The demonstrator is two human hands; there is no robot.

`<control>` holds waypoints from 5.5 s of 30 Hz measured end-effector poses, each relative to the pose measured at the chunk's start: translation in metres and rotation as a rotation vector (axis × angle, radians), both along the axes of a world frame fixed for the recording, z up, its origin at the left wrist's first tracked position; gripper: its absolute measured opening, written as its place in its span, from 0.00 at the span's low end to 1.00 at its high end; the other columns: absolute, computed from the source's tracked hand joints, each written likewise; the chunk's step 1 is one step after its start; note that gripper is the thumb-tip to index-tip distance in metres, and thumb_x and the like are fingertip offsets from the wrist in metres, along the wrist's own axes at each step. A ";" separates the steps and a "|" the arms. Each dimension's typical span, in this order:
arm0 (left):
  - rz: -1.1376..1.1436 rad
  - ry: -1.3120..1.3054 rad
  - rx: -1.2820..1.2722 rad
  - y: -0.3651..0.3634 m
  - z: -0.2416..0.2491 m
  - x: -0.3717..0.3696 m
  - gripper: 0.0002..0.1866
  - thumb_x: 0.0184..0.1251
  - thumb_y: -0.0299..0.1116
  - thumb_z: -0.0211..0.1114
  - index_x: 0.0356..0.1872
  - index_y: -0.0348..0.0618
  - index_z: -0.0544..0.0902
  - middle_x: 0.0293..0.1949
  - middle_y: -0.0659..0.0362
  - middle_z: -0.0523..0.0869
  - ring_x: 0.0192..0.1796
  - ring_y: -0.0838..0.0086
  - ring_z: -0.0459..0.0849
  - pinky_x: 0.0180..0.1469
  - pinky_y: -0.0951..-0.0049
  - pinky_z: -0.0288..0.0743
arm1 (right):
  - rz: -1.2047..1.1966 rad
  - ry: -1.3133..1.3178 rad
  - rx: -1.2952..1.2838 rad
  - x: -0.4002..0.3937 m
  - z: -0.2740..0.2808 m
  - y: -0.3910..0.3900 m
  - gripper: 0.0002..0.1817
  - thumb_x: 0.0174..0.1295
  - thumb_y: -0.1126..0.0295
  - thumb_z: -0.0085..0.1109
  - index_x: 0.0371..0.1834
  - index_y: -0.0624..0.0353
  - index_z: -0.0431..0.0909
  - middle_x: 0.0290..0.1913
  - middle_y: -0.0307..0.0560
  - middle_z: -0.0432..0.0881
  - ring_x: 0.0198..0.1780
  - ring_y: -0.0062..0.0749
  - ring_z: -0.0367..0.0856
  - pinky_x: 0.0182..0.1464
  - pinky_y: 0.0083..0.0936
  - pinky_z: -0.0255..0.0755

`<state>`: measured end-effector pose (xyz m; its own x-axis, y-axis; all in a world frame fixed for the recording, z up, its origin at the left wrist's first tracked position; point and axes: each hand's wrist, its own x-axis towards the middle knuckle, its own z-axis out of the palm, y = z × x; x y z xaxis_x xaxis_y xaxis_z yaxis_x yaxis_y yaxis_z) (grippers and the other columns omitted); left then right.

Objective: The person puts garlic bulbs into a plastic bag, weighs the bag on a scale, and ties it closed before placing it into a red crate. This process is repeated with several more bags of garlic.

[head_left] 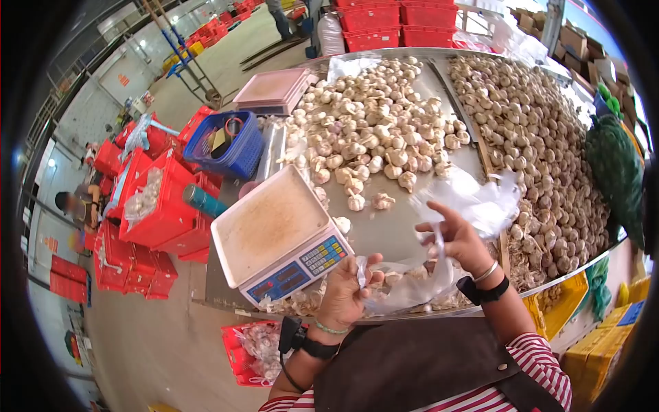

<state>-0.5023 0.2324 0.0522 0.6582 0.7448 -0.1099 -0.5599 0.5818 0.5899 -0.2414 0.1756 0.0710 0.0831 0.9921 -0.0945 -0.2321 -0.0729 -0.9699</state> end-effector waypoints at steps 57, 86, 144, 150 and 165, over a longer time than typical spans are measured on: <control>-0.131 0.693 0.156 -0.004 -0.068 -0.007 0.07 0.65 0.32 0.60 0.30 0.40 0.77 0.17 0.69 0.70 0.20 0.85 0.68 0.24 0.82 0.66 | 0.256 -0.180 -0.358 0.056 -0.069 -0.014 0.17 0.60 0.76 0.51 0.54 0.61 0.71 0.18 0.30 0.66 0.14 0.12 0.57 0.15 0.12 0.48; 0.527 1.839 -0.245 -0.187 -0.193 -0.391 0.15 0.60 0.41 0.62 0.37 0.38 0.81 0.34 0.45 0.83 0.41 0.53 0.82 0.44 0.56 0.74 | 0.191 -1.215 0.129 -0.013 -0.109 0.160 0.19 0.61 0.71 0.60 0.55 0.67 0.73 0.51 0.47 0.79 0.51 0.34 0.77 0.52 0.27 0.71; -0.990 0.774 1.176 -0.083 -0.134 0.304 0.18 0.54 0.29 0.55 0.48 0.35 0.75 0.42 0.37 0.81 0.48 0.45 0.78 0.52 0.55 0.72 | -1.117 0.131 0.847 0.310 0.081 -0.260 0.18 0.54 0.59 0.66 0.41 0.60 0.81 0.49 0.46 0.82 0.55 0.35 0.77 0.66 0.44 0.61; -0.836 0.949 0.917 -0.005 -0.055 0.257 0.31 0.63 0.46 0.62 0.62 0.38 0.67 0.48 0.46 0.82 0.49 0.63 0.81 0.52 0.62 0.74 | -0.774 -1.869 0.219 0.210 0.107 -0.132 0.24 0.40 0.76 0.64 0.48 0.63 0.80 0.40 0.44 0.81 0.47 0.36 0.79 0.51 0.27 0.73; -0.210 0.511 -0.013 -0.037 -0.024 0.138 0.14 0.74 0.38 0.51 0.45 0.36 0.78 0.37 0.57 0.84 0.35 0.73 0.83 0.39 0.75 0.78 | 0.144 -0.602 0.757 0.058 -0.013 -0.077 0.11 0.50 0.73 0.65 0.37 0.59 0.79 0.40 0.46 0.80 0.45 0.42 0.79 0.47 0.35 0.72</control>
<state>-0.3643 0.1955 0.0281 0.6533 0.5995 -0.4624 -0.0752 0.6591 0.7483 -0.1830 0.0988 0.0583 -0.2176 0.7773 0.5903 0.2794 0.6291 -0.7254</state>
